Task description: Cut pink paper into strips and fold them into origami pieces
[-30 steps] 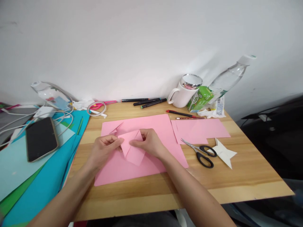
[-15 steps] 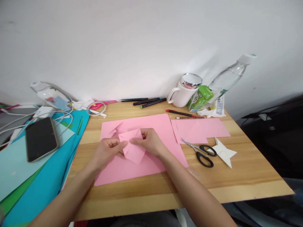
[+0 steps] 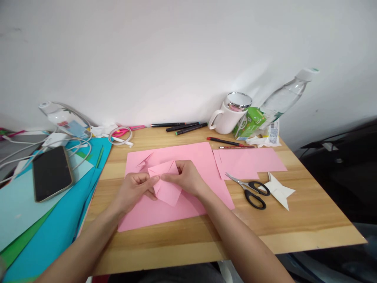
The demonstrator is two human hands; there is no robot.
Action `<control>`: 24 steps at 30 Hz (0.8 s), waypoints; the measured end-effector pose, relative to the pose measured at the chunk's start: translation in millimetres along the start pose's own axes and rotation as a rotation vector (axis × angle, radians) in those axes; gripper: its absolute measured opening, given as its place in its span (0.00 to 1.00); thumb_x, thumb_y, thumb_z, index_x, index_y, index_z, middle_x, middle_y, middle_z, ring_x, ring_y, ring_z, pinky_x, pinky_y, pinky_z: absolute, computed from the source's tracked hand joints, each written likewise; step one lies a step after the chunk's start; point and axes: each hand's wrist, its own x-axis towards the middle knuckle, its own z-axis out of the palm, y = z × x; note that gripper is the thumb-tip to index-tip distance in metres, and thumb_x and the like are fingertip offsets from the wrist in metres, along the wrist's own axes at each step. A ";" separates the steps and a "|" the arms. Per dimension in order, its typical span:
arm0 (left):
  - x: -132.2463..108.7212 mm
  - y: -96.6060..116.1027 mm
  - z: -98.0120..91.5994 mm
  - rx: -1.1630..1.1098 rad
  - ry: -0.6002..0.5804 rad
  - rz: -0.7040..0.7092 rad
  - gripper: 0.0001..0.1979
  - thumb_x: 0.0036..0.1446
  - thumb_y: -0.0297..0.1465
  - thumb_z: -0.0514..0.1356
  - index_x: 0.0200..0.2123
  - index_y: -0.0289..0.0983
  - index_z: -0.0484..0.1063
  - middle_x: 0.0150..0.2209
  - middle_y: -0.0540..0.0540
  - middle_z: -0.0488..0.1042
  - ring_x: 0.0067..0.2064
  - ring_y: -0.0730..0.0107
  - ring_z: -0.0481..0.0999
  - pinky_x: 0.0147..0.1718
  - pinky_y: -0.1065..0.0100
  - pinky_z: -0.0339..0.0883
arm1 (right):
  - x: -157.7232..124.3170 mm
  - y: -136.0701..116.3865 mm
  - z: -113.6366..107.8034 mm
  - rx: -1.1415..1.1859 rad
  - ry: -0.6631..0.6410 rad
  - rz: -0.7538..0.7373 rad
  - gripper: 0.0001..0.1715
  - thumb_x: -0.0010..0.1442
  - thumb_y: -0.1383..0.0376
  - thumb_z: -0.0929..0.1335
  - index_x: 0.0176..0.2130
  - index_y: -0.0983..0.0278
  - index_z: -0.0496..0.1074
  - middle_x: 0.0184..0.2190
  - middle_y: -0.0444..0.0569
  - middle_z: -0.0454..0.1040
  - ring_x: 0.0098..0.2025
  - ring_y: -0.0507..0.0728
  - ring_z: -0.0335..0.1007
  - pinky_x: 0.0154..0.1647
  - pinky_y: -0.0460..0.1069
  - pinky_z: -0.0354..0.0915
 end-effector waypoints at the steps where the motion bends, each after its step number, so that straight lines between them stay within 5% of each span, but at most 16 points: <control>1: 0.0 -0.3 -0.1 -0.006 -0.005 0.001 0.17 0.46 0.39 0.64 0.15 0.34 0.67 0.15 0.50 0.72 0.18 0.71 0.74 0.19 0.72 0.70 | 0.1 0.1 -0.3 0.001 -0.003 -0.006 0.18 0.41 0.57 0.74 0.25 0.68 0.71 0.21 0.44 0.71 0.21 0.50 0.62 0.20 0.45 0.57; 14: -0.6 2.0 1.7 0.011 0.027 0.010 0.18 0.48 0.38 0.63 0.14 0.34 0.64 0.14 0.52 0.71 0.18 0.73 0.73 0.18 0.74 0.69 | -0.1 2.6 -2.7 0.098 -0.112 -0.051 0.17 0.41 0.63 0.75 0.32 0.69 0.73 0.29 0.47 0.73 0.27 0.52 0.66 0.27 0.46 0.62; 24: -1.9 1.3 2.0 0.061 -0.004 0.022 0.18 0.51 0.38 0.61 0.16 0.34 0.65 0.16 0.49 0.74 0.19 0.73 0.75 0.19 0.76 0.69 | 1.7 5.8 -0.2 -0.026 0.008 -0.044 0.19 0.46 0.54 0.72 0.26 0.68 0.70 0.21 0.43 0.67 0.21 0.49 0.59 0.20 0.44 0.56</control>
